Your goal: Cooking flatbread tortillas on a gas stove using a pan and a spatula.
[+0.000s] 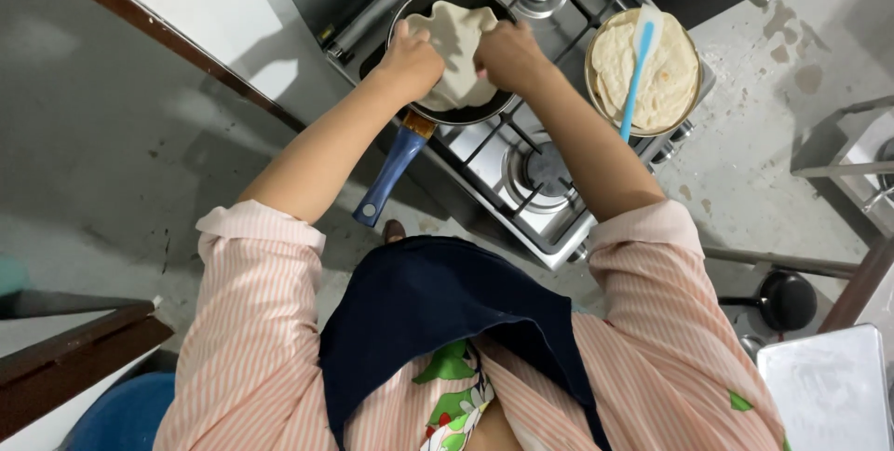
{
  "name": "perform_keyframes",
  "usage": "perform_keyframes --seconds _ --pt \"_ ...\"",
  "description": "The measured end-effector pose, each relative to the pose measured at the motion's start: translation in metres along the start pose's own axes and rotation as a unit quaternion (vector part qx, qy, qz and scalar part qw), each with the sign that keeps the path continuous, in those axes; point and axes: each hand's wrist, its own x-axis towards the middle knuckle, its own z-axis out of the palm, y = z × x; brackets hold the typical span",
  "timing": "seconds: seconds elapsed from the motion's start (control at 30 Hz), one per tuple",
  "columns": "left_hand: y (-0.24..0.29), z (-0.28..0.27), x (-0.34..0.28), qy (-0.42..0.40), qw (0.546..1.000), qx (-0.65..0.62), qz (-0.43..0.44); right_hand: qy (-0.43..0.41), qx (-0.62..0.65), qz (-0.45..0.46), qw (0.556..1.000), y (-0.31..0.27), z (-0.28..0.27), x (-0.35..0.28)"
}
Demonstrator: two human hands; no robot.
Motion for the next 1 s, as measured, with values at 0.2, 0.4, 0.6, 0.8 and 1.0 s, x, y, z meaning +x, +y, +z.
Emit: perform_keyframes --seconds 0.2,0.4,0.6,0.8,1.0 --pt "0.004 0.002 -0.007 -0.018 1.0 -0.01 0.016 -0.073 -0.037 -0.029 0.996 -0.01 0.034 0.007" --pt "0.005 -0.018 -0.013 -0.078 0.997 -0.022 0.011 -0.028 -0.032 -0.038 0.998 -0.013 0.031 0.005" --pt "-0.004 -0.081 -0.025 0.154 0.988 -0.03 -0.004 0.246 0.092 -0.079 0.962 -0.001 -0.071 -0.046" --pt "-0.003 -0.044 -0.013 0.065 0.993 -0.102 -0.014 0.089 0.083 -0.081 0.989 0.017 -0.024 -0.032" --pt "0.021 -0.018 -0.013 -0.049 0.994 -0.1 0.01 -0.028 0.006 -0.027 0.999 -0.009 0.023 -0.015"
